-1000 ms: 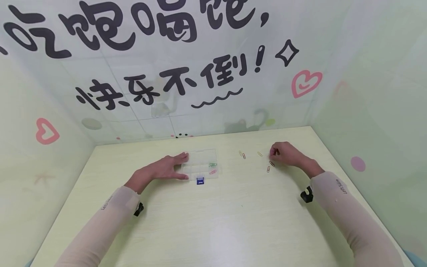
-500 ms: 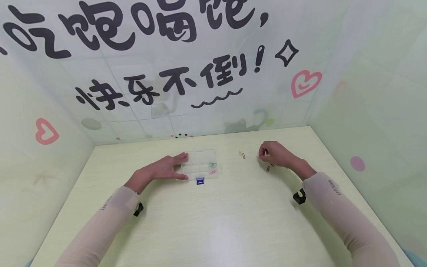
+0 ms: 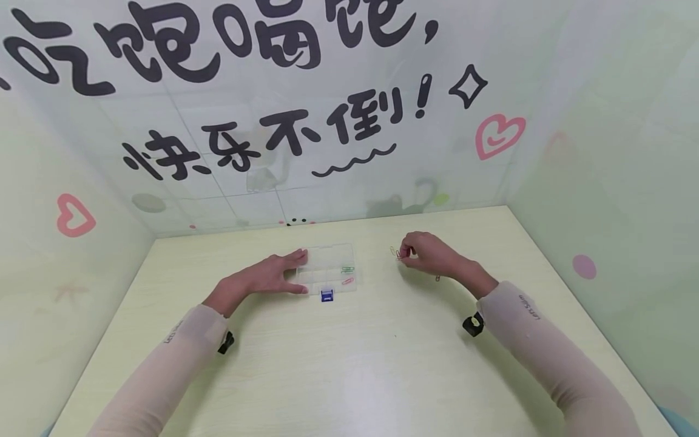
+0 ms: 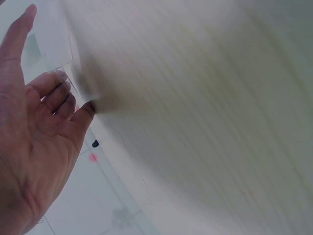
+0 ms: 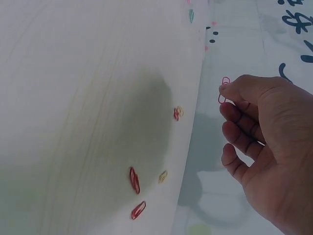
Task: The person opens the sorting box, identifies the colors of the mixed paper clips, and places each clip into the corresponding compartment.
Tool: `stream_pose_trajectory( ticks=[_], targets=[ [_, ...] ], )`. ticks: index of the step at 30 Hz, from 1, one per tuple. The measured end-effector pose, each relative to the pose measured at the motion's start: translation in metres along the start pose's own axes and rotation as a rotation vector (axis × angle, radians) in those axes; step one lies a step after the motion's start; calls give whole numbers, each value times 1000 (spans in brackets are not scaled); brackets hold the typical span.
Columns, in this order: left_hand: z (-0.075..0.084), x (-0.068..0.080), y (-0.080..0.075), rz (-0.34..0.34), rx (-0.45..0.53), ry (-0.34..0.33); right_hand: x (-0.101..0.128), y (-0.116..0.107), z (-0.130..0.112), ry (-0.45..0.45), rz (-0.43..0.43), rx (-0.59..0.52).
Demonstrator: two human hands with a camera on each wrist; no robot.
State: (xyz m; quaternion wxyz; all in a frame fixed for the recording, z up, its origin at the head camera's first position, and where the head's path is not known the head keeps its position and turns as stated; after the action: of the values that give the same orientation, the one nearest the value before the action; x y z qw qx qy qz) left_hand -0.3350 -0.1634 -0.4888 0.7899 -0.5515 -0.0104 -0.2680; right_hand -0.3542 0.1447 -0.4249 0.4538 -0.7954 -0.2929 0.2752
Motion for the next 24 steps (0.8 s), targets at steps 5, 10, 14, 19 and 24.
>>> stream_pose_trajectory(
  ticks=[5,10,14,19,24],
  targets=[
    [1,0,0,-5,-4,-7,-13,7,-19,-46,-6,15],
    [1,0,1,-8,-1,-9,-25,15,-40,-84,-23,20],
    [1,0,1,-9,0,-11,-32,23,-52,-110,-32,24],
    [3,1,0,-1,-14,0,-40,34,-63,-146,-36,34],
    [4,0,0,7,-20,12,-46,43,-75,-166,-44,31]
  ],
)
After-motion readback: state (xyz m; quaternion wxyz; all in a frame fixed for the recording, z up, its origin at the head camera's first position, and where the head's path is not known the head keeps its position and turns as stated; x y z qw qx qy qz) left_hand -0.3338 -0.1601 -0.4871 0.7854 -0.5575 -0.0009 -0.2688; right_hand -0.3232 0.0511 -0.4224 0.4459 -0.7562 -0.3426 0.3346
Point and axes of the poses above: each hand's wrist, its own x-axis away from the middle knuckle, its own y-axis out of the palm, z = x × y, the point moved 10 cm from there along -x, towards the middle knuckle, and after that the axes turned 7 degrees about -y, right-handed, at the moved point
